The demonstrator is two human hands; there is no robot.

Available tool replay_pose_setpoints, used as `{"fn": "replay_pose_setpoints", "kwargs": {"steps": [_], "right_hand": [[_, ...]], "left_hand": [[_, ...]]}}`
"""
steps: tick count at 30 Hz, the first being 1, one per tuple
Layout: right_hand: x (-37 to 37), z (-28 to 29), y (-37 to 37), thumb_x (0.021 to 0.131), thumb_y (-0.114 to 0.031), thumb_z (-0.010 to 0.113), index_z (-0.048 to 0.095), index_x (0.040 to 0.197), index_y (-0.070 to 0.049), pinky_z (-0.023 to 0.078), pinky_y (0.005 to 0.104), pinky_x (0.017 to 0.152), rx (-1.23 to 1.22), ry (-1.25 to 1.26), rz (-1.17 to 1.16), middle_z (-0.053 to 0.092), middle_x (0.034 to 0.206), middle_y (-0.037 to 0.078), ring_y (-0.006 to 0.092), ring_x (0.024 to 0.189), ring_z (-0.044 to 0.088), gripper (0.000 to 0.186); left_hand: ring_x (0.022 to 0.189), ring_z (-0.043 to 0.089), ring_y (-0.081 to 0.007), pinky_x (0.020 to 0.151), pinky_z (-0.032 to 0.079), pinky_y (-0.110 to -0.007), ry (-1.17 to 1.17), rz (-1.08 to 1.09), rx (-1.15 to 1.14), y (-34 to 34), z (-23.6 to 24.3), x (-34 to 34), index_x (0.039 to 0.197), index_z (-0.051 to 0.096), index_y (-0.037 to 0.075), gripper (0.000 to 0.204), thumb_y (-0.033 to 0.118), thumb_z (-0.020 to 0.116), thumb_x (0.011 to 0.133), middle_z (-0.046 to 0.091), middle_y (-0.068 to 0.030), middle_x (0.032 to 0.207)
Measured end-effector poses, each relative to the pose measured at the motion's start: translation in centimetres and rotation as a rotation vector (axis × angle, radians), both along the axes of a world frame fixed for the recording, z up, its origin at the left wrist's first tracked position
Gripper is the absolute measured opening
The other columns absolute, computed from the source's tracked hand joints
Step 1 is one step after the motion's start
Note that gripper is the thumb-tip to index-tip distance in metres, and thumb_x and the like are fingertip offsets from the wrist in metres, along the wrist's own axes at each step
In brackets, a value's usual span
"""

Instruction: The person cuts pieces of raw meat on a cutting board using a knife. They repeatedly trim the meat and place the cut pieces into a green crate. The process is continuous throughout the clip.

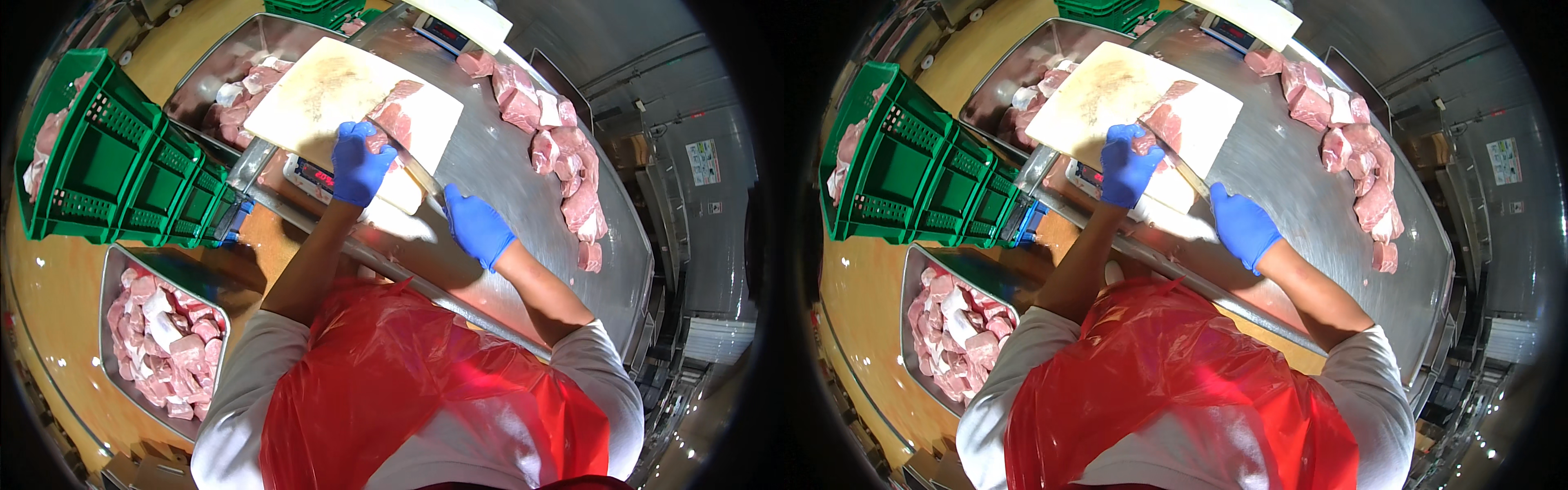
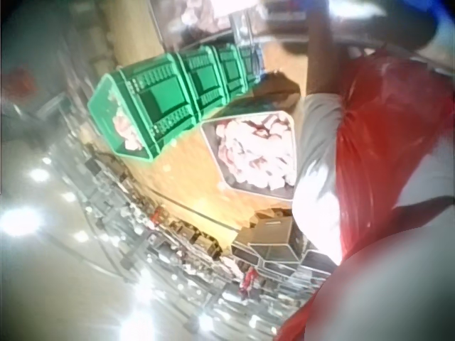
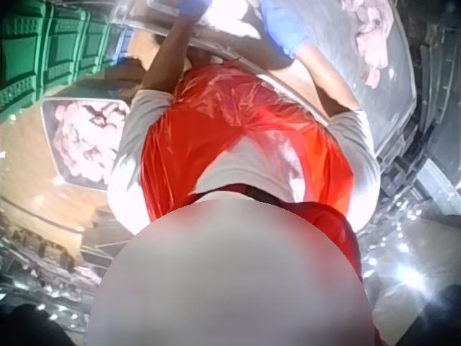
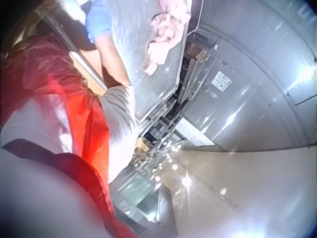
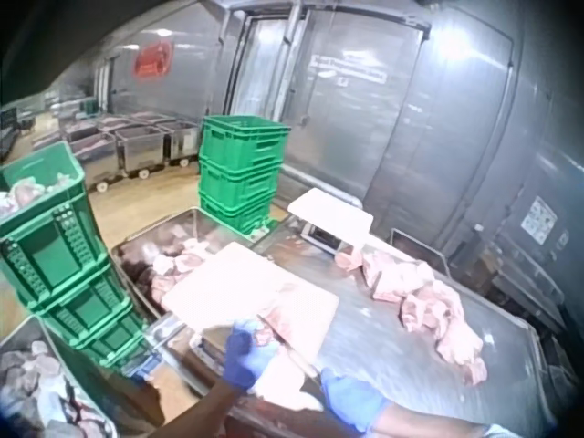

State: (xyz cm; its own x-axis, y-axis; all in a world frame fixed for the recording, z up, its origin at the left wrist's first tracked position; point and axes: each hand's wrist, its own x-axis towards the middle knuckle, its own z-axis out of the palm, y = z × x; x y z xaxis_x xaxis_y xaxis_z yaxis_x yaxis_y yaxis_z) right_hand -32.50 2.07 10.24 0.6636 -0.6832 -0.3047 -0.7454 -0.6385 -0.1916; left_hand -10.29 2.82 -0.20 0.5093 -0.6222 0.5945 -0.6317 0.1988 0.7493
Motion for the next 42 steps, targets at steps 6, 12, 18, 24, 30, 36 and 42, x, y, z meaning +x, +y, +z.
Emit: {"fn": "replay_pose_setpoints", "kwargs": {"steps": [6, 12, 18, 24, 30, 36, 42], "right_hand": [[10.0, -3.7, -7.9, 0.101, -0.019, 0.042, 0.052, 0.111, 0.005, 0.052, 0.0559, 0.077, -0.08, -0.164, 0.144, 0.066, 0.094, 0.034, 0.0493, 0.088, 0.066, 0.028], [7.6, -3.9, -6.6, 0.1, -0.019, 0.043, 0.051, 0.114, 0.003, 0.052, 0.0549, 0.077, -0.012, -0.105, 0.12, 0.066, 0.095, 0.034, 0.0497, 0.089, 0.066, 0.027], [-5.4, -0.3, -0.7, 0.098, -0.016, 0.049, 0.047, 0.112, 0.0, 0.05, 0.0563, 0.07, 0.043, 0.107, 0.043, 0.066, 0.086, 0.031, 0.0498, 0.078, 0.065, 0.021], [-12.4, -2.1, 3.6, 0.102, -0.02, 0.054, 0.05, 0.104, -0.001, 0.05, 0.0482, 0.057, 0.019, -0.298, -0.174, 0.065, 0.073, 0.023, 0.0394, 0.063, 0.067, 0.02], [-11.0, -5.8, 6.2, 0.104, -0.021, 0.055, 0.05, 0.102, -0.002, 0.051, 0.0387, 0.053, 0.154, -0.616, -0.524, 0.066, 0.069, 0.015, 0.0297, 0.059, 0.068, 0.019], [-13.5, -8.0, 6.0, 0.104, -0.022, 0.055, 0.052, 0.101, -0.002, 0.049, 0.035, 0.048, 0.104, -0.638, -0.519, 0.065, 0.065, 0.011, 0.0211, 0.053, 0.065, 0.02], [-12.2, -7.4, 4.1, 0.104, -0.025, 0.055, 0.054, 0.102, -0.002, 0.045, 0.0305, 0.042, 0.135, -0.71, -0.588, 0.062, 0.064, 0.009, 0.0134, 0.046, 0.056, 0.023]], "left_hand": [[0.085, 0.059, -0.0372, 0.077, 0.049, -0.047, -0.045, -0.063, 0.051, -1.5, 0.8, 1.9, 0.079, 0.062, 0.004, 0.025, 0.02, 0.076, 0.067, 0.062, -0.0162, 0.082], [0.075, 0.059, -0.0325, 0.067, 0.05, -0.042, -0.42, 0.186, -0.087, -2.4, -0.9, 4.3, 0.08, 0.061, 0.006, 0.021, 0.015, 0.076, 0.069, 0.06, -0.0115, 0.077], [0.094, 0.065, -0.0249, 0.08, 0.053, -0.035, 0.648, -0.346, -0.006, 0.5, -3.1, 11.0, 0.086, 0.064, 0.004, 0.019, 0.015, 0.075, 0.076, 0.069, -0.0093, 0.1], [0.106, 0.062, -0.028, 0.097, 0.054, -0.04, 1.079, -0.416, -0.449, 10.2, 8.8, 24.5, 0.114, 0.062, -0.001, 0.036, 0.01, 0.064, 0.08, 0.064, -0.0147, 0.114], [0.101, 0.065, -0.0279, 0.09, 0.056, -0.041, 0.654, 0.147, -0.392, 24.0, 25.8, 49.2, 0.119, 0.063, -0.005, 0.039, 0.02, 0.065, 0.089, 0.068, -0.0163, 0.11], [0.099, 0.068, -0.0274, 0.091, 0.055, -0.042, -0.457, 1.194, 0.964, 27.4, 29.4, 60.3, 0.118, 0.068, -0.002, 0.043, 0.027, 0.07, 0.086, 0.072, -0.0143, 0.106], [0.096, 0.071, -0.025, 0.087, 0.054, -0.038, -0.665, 0.741, 0.26, 12.1, 20.6, 43.7, 0.122, 0.071, 0.005, 0.043, 0.031, 0.073, 0.088, 0.076, -0.0136, 0.105]]}}
